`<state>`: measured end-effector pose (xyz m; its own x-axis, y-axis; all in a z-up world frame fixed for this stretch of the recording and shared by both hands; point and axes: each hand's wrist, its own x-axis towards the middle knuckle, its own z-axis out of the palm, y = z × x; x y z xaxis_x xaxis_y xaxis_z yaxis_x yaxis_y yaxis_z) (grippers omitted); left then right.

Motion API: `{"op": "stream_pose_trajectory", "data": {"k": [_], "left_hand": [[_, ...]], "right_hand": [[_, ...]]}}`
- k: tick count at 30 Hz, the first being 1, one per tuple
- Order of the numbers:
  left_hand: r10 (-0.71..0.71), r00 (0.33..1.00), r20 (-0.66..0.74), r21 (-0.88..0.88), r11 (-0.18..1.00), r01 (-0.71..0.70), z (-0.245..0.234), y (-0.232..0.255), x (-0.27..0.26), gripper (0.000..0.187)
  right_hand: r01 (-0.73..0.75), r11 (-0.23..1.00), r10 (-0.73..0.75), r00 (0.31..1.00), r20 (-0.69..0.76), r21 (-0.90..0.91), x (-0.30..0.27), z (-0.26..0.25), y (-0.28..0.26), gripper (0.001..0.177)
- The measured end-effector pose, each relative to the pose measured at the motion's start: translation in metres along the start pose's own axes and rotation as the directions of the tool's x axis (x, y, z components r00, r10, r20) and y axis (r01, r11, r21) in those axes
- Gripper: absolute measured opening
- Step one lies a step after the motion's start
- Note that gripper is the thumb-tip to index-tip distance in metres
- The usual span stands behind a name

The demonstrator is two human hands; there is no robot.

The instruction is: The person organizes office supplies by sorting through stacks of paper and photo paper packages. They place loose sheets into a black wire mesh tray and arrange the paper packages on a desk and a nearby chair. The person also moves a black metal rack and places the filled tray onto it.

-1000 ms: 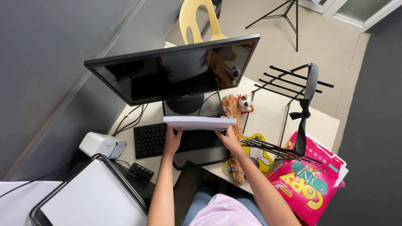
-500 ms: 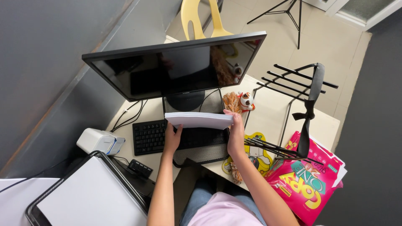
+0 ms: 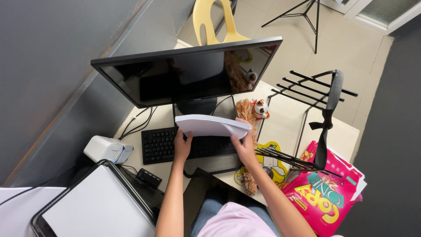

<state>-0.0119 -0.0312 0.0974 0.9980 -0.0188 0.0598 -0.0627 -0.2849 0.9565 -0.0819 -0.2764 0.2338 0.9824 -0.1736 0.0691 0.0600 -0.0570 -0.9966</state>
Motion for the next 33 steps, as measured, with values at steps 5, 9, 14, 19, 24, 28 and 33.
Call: {"op": "stream_pose_trajectory", "data": {"k": [5,9,14,19,24,28,33], "left_hand": [[0.024,0.999,-0.022,0.008,1.000,-0.024,0.003,0.001,0.003,0.040],[-0.029,1.000,0.000,0.015,0.999,0.029,0.007,-0.008,0.003,0.044],[-0.036,0.998,-0.046,0.011,0.999,0.037,0.008,0.002,-0.001,0.046],[-0.164,0.984,-0.074,0.150,0.973,0.174,0.011,-0.012,-0.020,0.040],[-0.468,0.882,-0.048,0.281,0.842,0.462,0.024,-0.065,-0.037,0.060],[-0.562,0.825,-0.068,0.239,0.793,0.560,0.030,-0.067,-0.035,0.064],[-0.583,0.807,-0.097,0.158,0.792,0.590,0.034,-0.074,-0.017,0.062]], "right_hand": [[0.045,0.969,-0.037,0.999,0.040,-0.243,-0.012,-0.004,0.080,0.086],[-0.143,0.971,0.132,0.989,-0.067,-0.191,-0.010,-0.017,0.169,0.034],[-0.079,0.965,0.058,0.994,-0.089,-0.250,-0.001,-0.005,0.114,0.031],[-0.186,0.920,0.143,0.979,-0.147,-0.345,-0.008,-0.002,0.114,0.029],[-0.321,0.765,0.322,0.942,-0.101,-0.558,-0.009,-0.012,0.207,0.034],[-0.312,0.746,0.330,0.941,-0.080,-0.588,0.012,-0.012,0.245,0.034],[-0.340,0.724,0.348,0.931,-0.108,-0.600,0.042,-0.006,0.268,0.033]]}}
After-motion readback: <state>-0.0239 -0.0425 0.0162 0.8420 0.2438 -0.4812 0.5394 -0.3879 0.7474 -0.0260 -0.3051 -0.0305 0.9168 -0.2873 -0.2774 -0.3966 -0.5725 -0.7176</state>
